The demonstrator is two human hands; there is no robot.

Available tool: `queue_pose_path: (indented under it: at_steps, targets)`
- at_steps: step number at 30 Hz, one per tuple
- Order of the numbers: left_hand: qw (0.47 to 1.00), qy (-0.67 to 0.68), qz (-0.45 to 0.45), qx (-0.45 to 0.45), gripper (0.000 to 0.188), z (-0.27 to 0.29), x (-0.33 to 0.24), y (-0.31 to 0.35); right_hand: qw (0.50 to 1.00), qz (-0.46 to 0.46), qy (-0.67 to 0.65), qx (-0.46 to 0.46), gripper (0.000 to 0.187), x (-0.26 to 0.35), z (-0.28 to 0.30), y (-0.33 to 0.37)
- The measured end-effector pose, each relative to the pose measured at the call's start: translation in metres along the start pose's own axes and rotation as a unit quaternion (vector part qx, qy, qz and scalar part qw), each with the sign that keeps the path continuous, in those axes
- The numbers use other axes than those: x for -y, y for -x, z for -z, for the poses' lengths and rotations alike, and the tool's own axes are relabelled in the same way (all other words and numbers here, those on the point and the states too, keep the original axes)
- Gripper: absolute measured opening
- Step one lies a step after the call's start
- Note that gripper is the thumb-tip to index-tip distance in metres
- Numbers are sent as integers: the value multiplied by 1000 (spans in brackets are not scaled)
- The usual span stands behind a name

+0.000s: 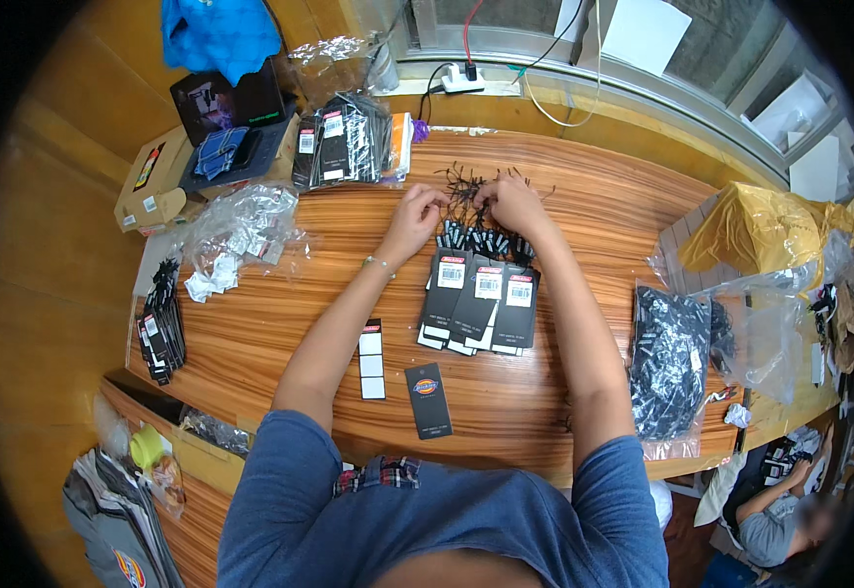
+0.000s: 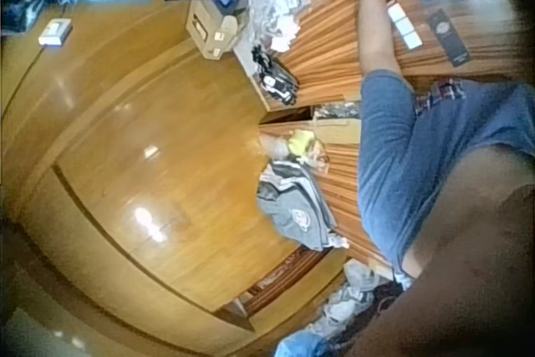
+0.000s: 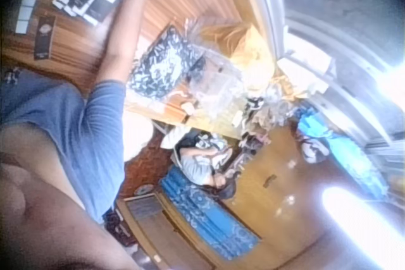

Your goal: The person sits at a wooden table and assembles small black cables with rectangular tags. They pick up a tag and a cable, attach the cable to the tag, and place the finished item on a growing stack. The person then gathers the stack of assembled items and secures them with a white zip tie.

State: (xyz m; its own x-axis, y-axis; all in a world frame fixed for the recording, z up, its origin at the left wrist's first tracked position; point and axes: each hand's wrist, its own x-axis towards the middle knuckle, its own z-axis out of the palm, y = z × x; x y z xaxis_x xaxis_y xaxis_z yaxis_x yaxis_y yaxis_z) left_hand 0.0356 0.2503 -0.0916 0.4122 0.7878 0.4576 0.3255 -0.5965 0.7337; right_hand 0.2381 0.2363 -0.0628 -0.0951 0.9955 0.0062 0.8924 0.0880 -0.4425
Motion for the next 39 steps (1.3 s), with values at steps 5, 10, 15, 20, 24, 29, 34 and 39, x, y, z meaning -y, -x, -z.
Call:
queue_pose_path:
  at_steps: [5,10,15,20,24,29,34,39]
  targets:
    - [1000,7,9,1,15,-2,0,-1,998,-23,28,-44,25,-1,-1,-7]
    - [1000,19,5,-20,14,-4,13,2,999,9,35,8,28,2,-1,-9]
    - [999,11,28,-24,15,-1,5,2,998,0,50,-31,29,-1,-12,-15]
    - [999,-31,4,-20,17,-3,2,0,997,-17,-19,-72,26,-30,-15,-33]
    - [991,-123,-47,-12,22,-9,14,2,979,30,-182,-86,21,-37,8,-18]
    - [978,-207,-22,3,28,-19,27,-15,979,-14,-188,-73,17,-48,32,20]
    - [990,-121,57,32,25,-17,29,-42,985,-61,-154,-42,17,-69,30,43]
    - [994,-95,8,45,18,-9,2,-35,987,42,-126,-87,22,-72,16,56]
